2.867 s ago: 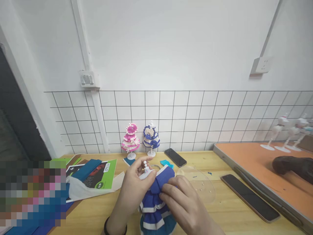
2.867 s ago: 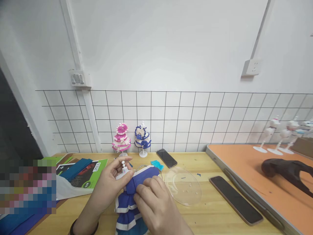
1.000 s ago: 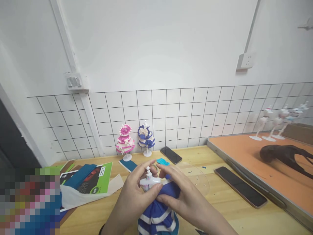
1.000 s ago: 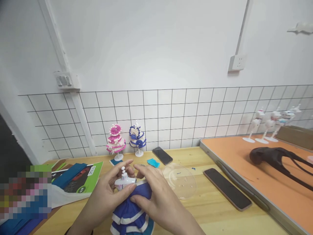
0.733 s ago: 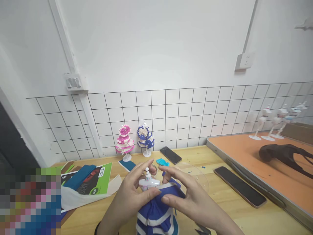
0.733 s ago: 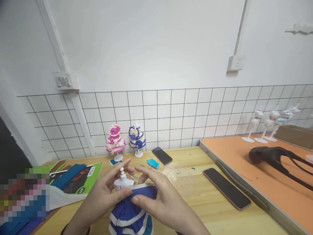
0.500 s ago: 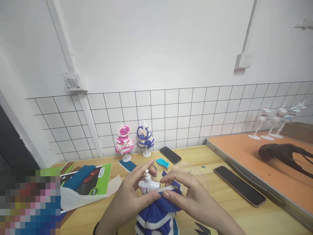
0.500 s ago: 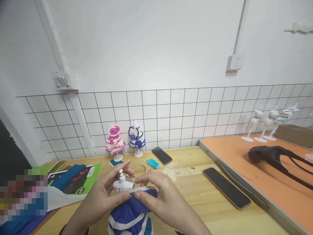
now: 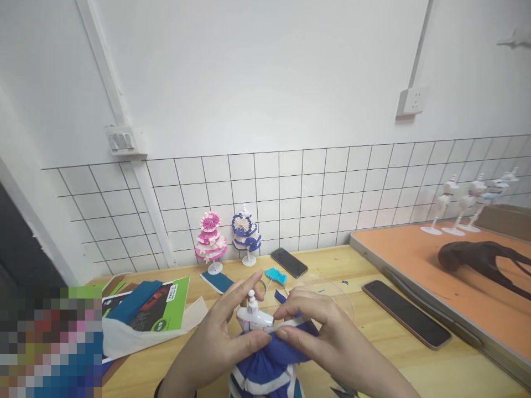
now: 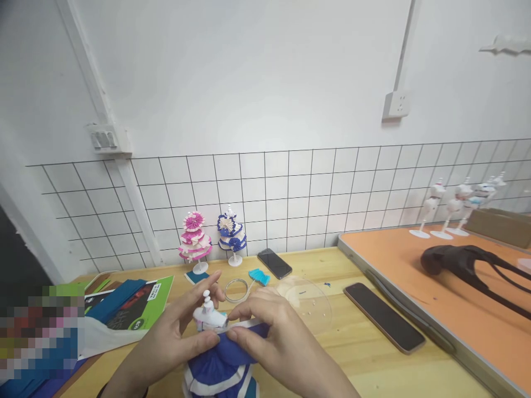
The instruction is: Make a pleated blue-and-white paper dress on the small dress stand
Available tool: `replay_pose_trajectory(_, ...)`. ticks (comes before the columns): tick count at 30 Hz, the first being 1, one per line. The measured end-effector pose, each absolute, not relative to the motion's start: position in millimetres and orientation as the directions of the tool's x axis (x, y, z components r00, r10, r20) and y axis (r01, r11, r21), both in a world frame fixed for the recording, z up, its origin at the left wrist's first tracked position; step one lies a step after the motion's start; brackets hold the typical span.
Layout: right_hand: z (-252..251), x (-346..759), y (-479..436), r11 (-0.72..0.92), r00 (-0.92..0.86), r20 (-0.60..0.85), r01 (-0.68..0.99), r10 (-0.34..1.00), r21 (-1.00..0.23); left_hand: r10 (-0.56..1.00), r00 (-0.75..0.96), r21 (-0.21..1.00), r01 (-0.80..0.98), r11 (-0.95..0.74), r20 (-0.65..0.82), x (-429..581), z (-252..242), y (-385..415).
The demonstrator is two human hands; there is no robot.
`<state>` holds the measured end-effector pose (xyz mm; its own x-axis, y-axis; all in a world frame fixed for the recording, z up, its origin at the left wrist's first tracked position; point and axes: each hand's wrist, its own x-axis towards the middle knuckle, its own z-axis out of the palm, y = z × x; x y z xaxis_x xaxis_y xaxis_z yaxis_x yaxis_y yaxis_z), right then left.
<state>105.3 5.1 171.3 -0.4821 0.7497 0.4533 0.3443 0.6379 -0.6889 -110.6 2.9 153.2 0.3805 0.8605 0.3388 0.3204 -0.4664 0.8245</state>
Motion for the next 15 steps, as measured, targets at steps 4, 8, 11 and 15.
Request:
replay_pose_trajectory(4, 172.7, 107.0, 2.6, 0.654, -0.504, 0.454, 0.348, 0.735, -0.672, 0.872, 0.376, 0.872, 0.249, -0.421, 0.314, -113.3, 147.8, 5.7)
replay_pose_trajectory(8, 172.2, 106.9, 0.4, 0.672, -0.497, 0.476, 0.363, 0.726, -0.646, 0.865, 0.39, 0.888, 0.199, -0.414, 0.316, -111.5, 148.0, 7.0)
replay_pose_trajectory(11, 172.5, 106.4, -0.2, 0.689, -0.487, 0.5, 0.382, 0.717, -0.616, 0.863, 0.391, 0.893, 0.178, -0.413, 0.321, -110.2, 149.3, 7.2)
replay_pose_trajectory(15, 173.7, 106.3, 0.1, 0.704, -0.477, 0.524, 0.387, 0.705, -0.595, 0.869, 0.384, 0.909, 0.142, -0.391, 0.313, -110.1, 149.9, 6.6)
